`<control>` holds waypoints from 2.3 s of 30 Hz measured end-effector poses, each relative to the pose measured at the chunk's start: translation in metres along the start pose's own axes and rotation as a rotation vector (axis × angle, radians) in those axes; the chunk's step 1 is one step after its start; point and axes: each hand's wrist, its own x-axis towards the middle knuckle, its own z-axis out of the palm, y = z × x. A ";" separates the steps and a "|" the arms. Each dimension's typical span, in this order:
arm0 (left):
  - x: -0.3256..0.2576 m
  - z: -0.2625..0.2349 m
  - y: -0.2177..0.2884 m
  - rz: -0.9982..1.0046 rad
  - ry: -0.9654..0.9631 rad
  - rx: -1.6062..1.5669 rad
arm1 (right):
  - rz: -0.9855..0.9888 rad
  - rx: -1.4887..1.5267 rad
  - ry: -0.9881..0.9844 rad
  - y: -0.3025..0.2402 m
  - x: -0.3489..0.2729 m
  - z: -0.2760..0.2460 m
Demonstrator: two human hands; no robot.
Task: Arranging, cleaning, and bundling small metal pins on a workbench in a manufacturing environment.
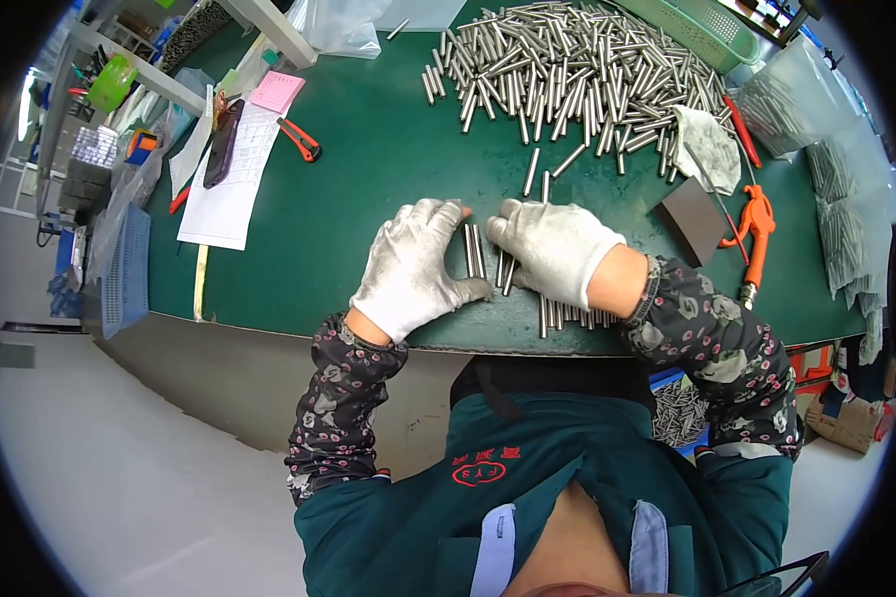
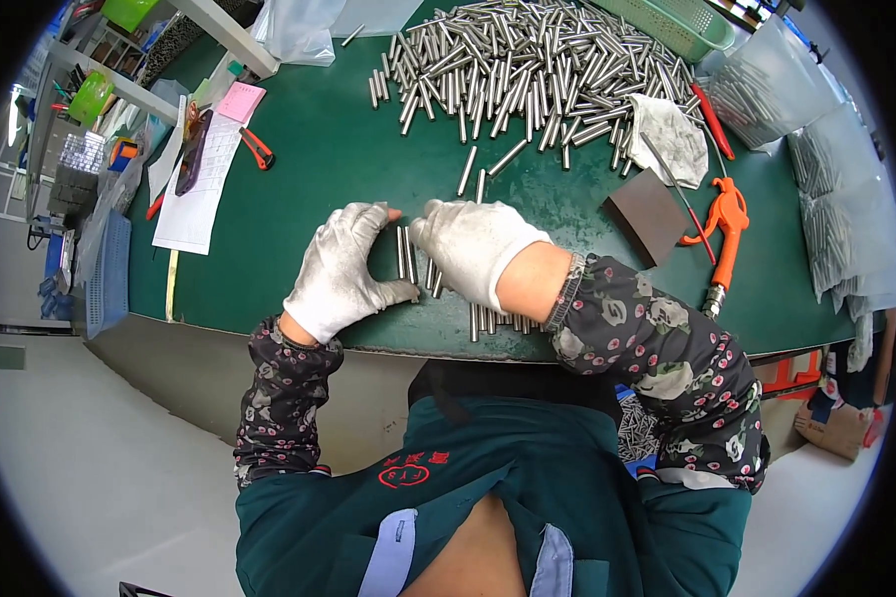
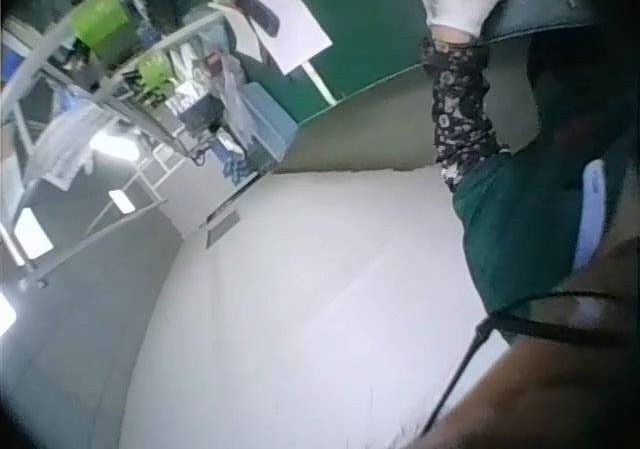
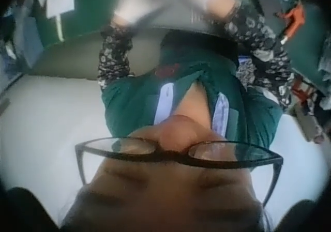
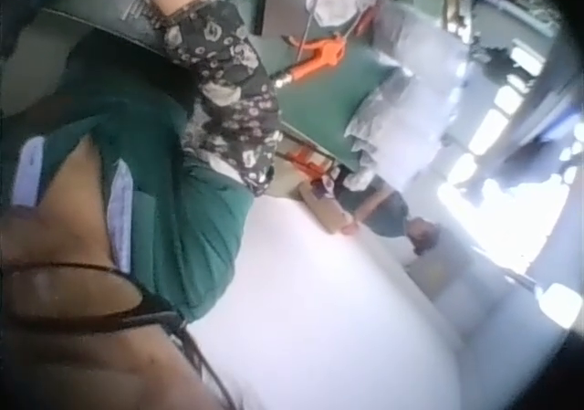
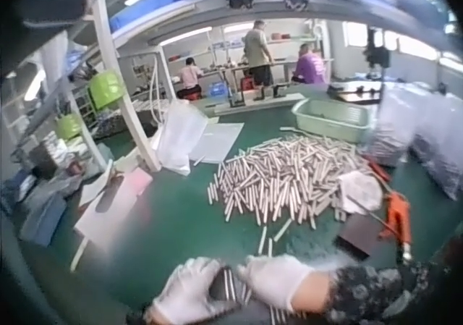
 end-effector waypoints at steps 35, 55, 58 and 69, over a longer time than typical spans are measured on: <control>-0.017 -0.015 0.010 -0.140 -0.302 -0.068 | -0.335 -0.231 0.105 -0.011 0.013 -0.002; -0.004 0.015 0.061 0.011 -0.254 -0.141 | 0.691 0.245 0.296 0.021 -0.153 -0.002; -0.004 0.017 0.063 -0.014 -0.213 -0.189 | 0.646 0.300 0.329 0.022 -0.155 -0.003; 0.016 0.008 0.059 0.018 -0.163 -0.176 | 0.559 0.152 0.228 0.019 -0.156 0.003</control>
